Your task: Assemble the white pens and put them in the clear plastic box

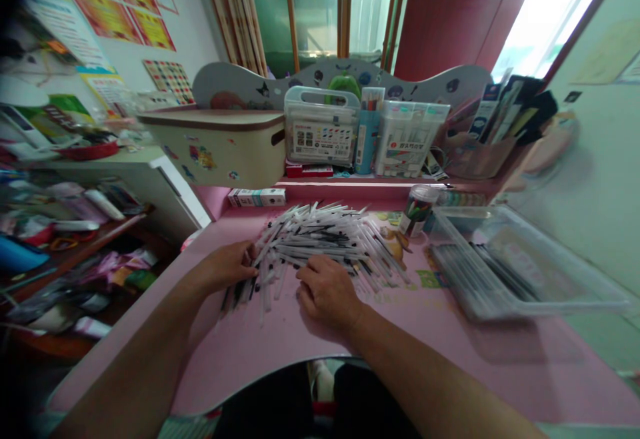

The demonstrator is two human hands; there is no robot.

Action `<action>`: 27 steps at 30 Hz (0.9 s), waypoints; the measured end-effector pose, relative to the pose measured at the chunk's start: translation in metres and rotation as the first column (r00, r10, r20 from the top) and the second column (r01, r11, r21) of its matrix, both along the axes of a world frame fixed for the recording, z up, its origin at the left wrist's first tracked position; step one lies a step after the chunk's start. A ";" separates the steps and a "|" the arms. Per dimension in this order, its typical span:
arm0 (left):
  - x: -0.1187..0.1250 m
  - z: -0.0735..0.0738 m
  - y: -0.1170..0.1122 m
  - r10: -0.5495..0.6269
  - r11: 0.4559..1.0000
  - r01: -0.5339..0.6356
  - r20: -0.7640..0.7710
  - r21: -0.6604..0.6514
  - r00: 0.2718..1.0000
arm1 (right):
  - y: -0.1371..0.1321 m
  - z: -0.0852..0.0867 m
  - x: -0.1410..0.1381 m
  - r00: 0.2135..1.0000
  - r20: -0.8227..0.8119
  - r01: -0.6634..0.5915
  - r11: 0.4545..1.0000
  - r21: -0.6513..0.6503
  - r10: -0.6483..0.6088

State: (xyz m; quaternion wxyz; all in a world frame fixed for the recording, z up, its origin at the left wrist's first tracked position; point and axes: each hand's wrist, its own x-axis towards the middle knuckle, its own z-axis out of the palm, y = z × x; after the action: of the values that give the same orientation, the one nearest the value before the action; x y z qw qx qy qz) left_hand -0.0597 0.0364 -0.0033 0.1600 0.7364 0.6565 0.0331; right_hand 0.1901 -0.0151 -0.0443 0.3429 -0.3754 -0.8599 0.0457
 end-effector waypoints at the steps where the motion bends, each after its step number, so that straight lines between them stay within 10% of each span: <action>1: 0.001 0.001 -0.001 0.004 1.000 -0.004 -0.013 0.006 1.000 | 0.000 0.001 0.000 1.000 0.006 -0.011 1.000 -0.005 0.011; 27: -0.029 0.010 0.005 0.122 0.983 -0.123 0.013 0.138 0.992 | -0.001 0.000 -0.003 0.998 -0.019 -0.058 0.995 -0.079 0.057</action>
State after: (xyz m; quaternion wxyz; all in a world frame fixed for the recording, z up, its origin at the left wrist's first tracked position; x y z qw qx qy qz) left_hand -0.0886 0.0419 0.0066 0.1079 0.7038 0.6963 0.0902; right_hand 0.1875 -0.0158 -0.0445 0.3336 -0.3636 -0.8648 0.0929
